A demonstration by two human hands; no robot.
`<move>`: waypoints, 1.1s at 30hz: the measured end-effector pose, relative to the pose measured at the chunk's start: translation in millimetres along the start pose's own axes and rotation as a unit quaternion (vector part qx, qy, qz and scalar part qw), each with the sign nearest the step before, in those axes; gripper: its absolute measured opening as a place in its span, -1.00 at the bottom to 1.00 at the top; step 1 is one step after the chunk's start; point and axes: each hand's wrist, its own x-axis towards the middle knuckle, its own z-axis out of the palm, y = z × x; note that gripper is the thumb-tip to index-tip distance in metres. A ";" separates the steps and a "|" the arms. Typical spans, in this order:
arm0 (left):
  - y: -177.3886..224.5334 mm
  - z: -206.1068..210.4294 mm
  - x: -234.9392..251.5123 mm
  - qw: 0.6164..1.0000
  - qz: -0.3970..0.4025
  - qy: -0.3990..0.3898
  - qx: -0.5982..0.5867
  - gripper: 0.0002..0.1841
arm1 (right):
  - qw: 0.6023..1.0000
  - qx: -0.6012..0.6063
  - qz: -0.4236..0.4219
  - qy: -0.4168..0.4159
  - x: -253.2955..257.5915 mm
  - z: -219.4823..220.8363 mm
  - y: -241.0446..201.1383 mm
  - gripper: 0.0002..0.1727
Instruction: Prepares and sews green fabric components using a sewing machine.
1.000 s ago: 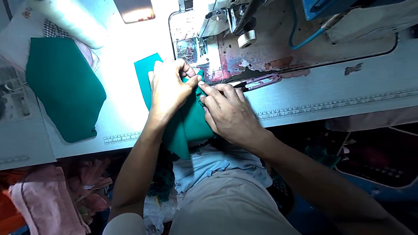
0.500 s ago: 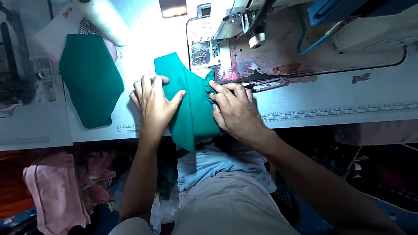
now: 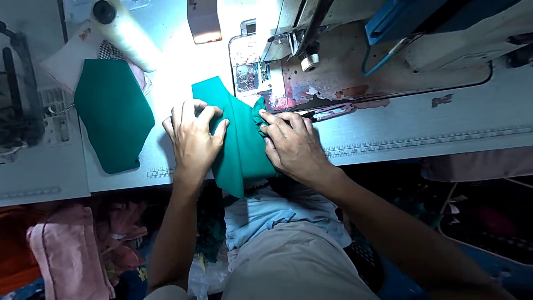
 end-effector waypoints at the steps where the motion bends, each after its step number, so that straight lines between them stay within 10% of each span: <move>1: -0.3 1.0 -0.2 1.000 0.001 0.006 -0.005 -0.75 | 1.000 0.001 0.000 0.001 -0.2 0.2 -0.1 -0.63; 23: -4.2 -2.6 15.4 0.992 0.004 -0.055 -0.117 -0.75 | 1.000 0.011 0.001 0.002 -0.7 -0.7 -0.3 -0.63; 26: 4.2 -6.1 22.1 0.942 -0.004 -0.080 -0.325 -0.75 | 1.000 0.015 -0.001 0.004 -1.0 -1.0 -0.8 -0.63; 30: 16.5 -5.0 26.7 0.778 -0.056 -0.148 -0.608 -0.75 | 1.000 0.018 -0.001 0.009 -0.8 -0.5 -0.3 -0.62; 33: 10.3 6.1 21.6 0.803 -0.004 -0.147 -0.577 -0.71 | 1.000 0.021 0.000 0.008 -0.8 -0.7 0.6 -0.63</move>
